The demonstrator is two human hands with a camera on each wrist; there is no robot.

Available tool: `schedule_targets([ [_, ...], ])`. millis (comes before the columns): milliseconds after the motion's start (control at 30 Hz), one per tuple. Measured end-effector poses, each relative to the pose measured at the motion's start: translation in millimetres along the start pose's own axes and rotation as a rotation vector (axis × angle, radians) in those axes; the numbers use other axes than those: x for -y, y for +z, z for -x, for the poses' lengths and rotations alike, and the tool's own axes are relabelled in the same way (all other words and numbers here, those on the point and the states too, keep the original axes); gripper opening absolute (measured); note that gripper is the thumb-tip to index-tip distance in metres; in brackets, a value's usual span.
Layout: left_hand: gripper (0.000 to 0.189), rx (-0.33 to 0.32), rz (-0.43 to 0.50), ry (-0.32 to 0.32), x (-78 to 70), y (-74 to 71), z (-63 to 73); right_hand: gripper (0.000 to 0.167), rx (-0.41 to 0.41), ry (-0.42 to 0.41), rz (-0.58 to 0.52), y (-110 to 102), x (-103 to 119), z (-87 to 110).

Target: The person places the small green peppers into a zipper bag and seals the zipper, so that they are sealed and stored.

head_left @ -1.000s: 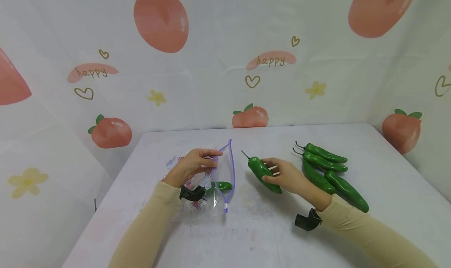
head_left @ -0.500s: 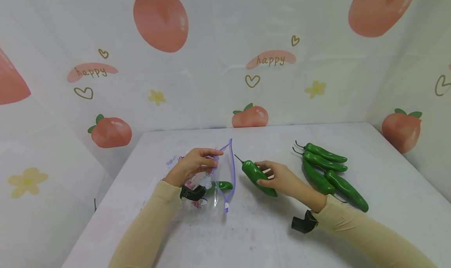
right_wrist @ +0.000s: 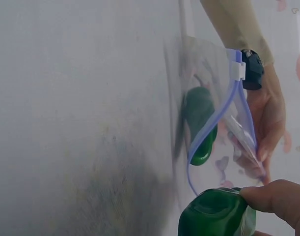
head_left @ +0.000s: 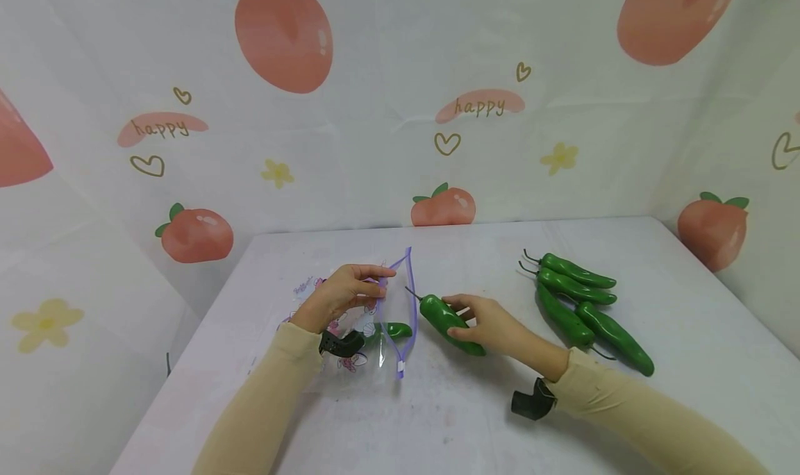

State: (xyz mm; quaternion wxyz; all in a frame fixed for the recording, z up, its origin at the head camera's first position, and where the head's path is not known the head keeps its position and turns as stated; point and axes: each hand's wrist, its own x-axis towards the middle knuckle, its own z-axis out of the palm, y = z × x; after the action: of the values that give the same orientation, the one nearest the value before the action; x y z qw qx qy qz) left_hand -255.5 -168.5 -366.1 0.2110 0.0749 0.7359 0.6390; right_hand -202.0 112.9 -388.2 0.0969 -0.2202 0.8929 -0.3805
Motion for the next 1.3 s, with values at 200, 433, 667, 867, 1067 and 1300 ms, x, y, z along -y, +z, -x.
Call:
schedule_targets([
  [200, 0.041, 0.01, -0.001, 0.011, 0.2, -0.1, 0.5, 0.053, 0.021, 0.018, -0.016, 7.3, 1.8, -1.5],
  [433, 0.043, 0.014, -0.001, -0.004, 0.1, 0.1, -0.7, 0.049, 0.036, 0.016, -0.032, 16.7, 1.5, -5.6],
  [667, 0.041, 0.006, -0.001, -0.003, 0.5, 0.0, 0.5, 0.042, 0.05, -0.045, -0.036, 24.2, -4.1, -7.3],
  [867, 0.039, 0.024, -0.012, 0.007, -0.6, -0.8, 0.3, 0.041, 0.08, -0.015, -0.049, 26.5, -1.0, -6.8],
  [1067, 0.038, 0.022, -0.018, -0.001, -1.9, -1.2, 0.6, 0.054, 0.12, 0.013, -0.034, 26.2, 2.9, -7.1],
  [1300, 0.039, 0.017, -0.014, 0.005, -0.8, -1.8, 0.2, 0.063, 0.14, 0.021, 0.023, 25.2, 6.8, -6.9],
])
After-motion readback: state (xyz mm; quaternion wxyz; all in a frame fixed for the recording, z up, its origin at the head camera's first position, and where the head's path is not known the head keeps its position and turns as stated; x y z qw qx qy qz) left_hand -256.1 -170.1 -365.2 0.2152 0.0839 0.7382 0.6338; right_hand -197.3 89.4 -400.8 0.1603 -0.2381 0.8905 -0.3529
